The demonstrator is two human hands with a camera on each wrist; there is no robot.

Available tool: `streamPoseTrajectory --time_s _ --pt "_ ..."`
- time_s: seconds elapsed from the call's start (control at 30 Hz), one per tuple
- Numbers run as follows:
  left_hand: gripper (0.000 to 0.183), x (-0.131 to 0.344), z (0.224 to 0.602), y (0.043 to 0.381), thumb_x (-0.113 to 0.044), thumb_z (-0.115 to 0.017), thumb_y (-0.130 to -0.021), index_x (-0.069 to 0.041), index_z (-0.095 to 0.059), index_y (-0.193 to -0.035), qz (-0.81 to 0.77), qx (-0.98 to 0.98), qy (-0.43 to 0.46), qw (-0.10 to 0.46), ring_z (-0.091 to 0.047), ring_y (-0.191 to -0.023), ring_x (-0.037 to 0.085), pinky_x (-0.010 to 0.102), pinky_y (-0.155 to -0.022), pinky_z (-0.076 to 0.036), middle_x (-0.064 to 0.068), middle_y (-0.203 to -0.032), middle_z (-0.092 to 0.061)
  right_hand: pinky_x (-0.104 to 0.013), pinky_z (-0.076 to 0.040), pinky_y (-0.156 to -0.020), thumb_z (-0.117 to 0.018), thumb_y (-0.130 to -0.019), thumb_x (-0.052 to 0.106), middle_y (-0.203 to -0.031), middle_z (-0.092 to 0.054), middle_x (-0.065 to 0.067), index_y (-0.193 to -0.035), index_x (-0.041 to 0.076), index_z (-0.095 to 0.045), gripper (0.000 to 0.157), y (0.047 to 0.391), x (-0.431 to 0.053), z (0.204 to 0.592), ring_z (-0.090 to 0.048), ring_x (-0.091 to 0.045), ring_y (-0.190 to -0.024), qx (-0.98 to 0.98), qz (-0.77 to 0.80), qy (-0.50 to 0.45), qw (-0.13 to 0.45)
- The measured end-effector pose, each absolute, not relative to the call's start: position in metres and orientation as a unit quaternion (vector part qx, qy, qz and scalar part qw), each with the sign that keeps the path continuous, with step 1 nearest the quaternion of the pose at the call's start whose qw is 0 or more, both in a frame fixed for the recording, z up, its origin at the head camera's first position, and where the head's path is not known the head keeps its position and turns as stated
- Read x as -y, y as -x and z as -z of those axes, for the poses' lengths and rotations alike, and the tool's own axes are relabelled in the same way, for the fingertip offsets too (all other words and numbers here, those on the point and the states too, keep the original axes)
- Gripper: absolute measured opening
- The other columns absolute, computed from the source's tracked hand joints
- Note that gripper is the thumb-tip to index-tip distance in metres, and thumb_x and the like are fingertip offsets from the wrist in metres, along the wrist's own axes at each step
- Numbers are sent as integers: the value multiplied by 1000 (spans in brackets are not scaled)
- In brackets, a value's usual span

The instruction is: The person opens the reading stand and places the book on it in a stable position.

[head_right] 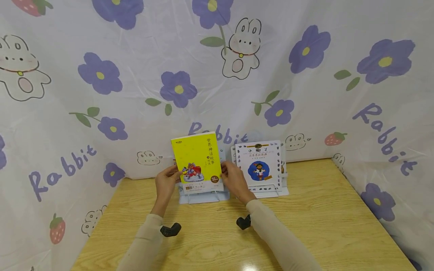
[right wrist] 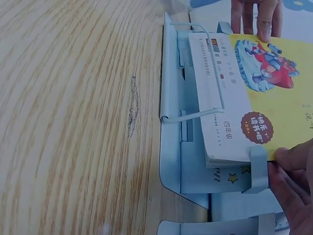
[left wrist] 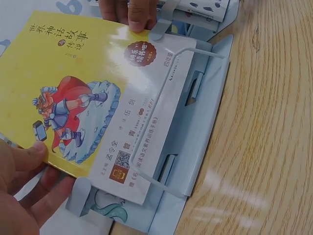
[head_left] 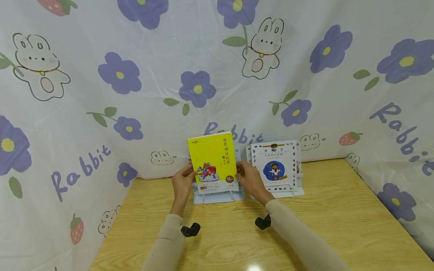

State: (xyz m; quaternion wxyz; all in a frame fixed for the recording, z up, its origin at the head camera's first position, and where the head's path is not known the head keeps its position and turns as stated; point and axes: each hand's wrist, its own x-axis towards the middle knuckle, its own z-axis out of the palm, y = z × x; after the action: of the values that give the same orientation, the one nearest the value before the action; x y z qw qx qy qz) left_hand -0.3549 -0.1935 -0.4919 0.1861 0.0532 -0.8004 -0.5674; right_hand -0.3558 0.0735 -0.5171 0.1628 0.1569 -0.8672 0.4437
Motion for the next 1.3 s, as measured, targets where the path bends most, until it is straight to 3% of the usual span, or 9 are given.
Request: streamPoseTrajectory --time_s 0.27,0.47,0.6,0.9,1.03,1.13,1.2,1.3 --pt "33 193 494 354 -7 -79 -96 -3 -76 -129 555 810 -53 180 -74 -100 31 19 -73 -61 20 -113 -78 -34 -61 -82 -76 -96 0 -104 -71 -7 -122 5 -68 28 354 -74 518 -68 -18 -93 865 -447 -157 163" --pt "32 195 497 354 -1 -82 -92 1 -78 -123 531 821 -37 208 -73 -100 37 14 -70 -57 23 -108 -73 -34 -62 -83 -75 -97 0 -104 -71 -8 -122 4 -67 27 354 -73 520 -68 -18 -93 865 -450 -150 161" --pt "30 196 499 354 0 -83 -90 0 -80 -120 520 825 -38 219 -75 -93 34 13 -67 -53 21 -103 -77 -34 -61 -83 -75 -97 1 -104 -70 -7 -121 4 -67 25 354 -72 520 -68 -18 -93 867 -451 -143 156" --pt "22 198 500 351 -5 -80 -94 -1 -81 -115 535 819 -35 206 -77 -91 28 18 -71 -60 20 -108 -80 -36 -61 -83 -75 -98 3 -103 -70 -8 -119 5 -67 22 352 -71 521 -68 -19 -93 868 -446 -140 167" --pt "19 200 499 349 -3 -76 -97 2 -80 -115 562 805 -27 187 -78 -94 36 36 -80 -67 24 -109 -79 -38 -62 -83 -74 -99 4 -105 -71 -9 -119 5 -68 21 353 -71 522 -69 -22 -94 867 -447 -136 173" --pt "19 201 498 349 -1 -73 -99 4 -79 -116 578 797 -24 176 -78 -96 40 49 -86 -66 27 -110 -78 -38 -62 -83 -74 -100 4 -106 -71 -10 -121 4 -68 22 353 -70 523 -70 -22 -96 868 -444 -133 178" --pt "19 201 498 350 0 -72 -99 5 -79 -116 578 797 -22 175 -78 -96 41 51 -87 -65 28 -109 -78 -38 -62 -84 -74 -100 5 -107 -71 -10 -122 3 -68 23 353 -70 523 -70 -22 -96 869 -443 -133 178" --pt "18 203 498 350 0 -71 -100 5 -78 -115 569 803 -19 176 -78 -95 39 43 -83 -67 28 -109 -78 -38 -62 -83 -73 -100 5 -106 -71 -9 -122 4 -68 23 352 -69 522 -69 -21 -95 868 -444 -135 179"
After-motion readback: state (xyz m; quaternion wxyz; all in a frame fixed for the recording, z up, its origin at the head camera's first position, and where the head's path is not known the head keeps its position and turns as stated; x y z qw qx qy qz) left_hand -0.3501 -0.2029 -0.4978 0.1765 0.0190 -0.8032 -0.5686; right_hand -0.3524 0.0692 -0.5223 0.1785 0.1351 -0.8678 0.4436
